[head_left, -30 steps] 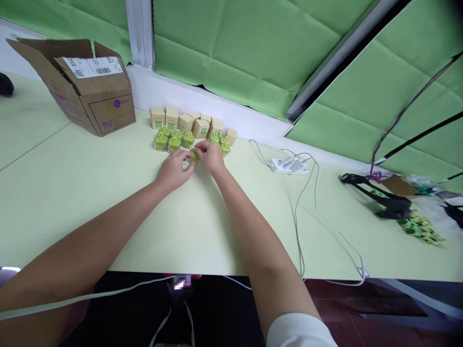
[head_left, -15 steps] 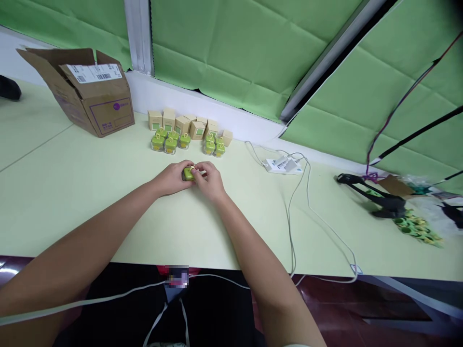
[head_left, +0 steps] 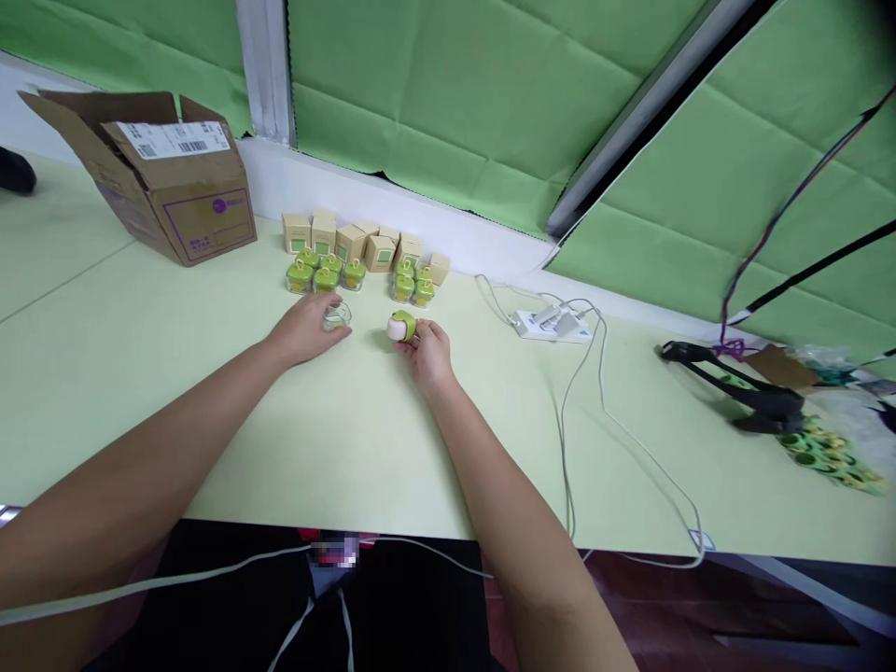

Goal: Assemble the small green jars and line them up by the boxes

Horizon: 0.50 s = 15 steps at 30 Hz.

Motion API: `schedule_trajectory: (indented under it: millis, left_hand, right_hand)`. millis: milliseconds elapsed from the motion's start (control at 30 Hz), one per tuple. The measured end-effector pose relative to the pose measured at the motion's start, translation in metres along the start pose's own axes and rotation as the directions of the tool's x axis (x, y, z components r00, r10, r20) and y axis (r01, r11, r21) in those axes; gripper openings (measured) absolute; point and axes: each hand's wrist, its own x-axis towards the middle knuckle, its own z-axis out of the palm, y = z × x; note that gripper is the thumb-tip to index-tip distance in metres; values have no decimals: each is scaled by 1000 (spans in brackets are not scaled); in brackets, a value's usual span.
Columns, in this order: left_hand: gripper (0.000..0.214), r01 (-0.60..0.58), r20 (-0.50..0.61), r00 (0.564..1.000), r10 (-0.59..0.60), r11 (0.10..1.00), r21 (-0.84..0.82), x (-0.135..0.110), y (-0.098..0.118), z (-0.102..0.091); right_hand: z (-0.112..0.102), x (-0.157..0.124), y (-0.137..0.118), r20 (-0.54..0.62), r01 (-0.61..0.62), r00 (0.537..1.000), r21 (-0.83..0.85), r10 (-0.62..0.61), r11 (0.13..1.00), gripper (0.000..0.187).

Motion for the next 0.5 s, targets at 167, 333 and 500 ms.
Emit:
schedule_trajectory:
  millis: [167,333,500]
  left_hand:
    - [56,-111,-198,973,115,993,33,-8,15,-11]
    - [54,-234,-149,966,211,960,-156,-27,48,-1]
    - [44,-301,-237,941,240,916,-264,-30,52,13]
  right_hand:
    - [3,-4,4,60,-44,997,49,41,998,9]
    - [14,-19,7,193,-121,976,84,103,989,15]
    - [20,-34,-1,249,-225,949,109,192,968,12]
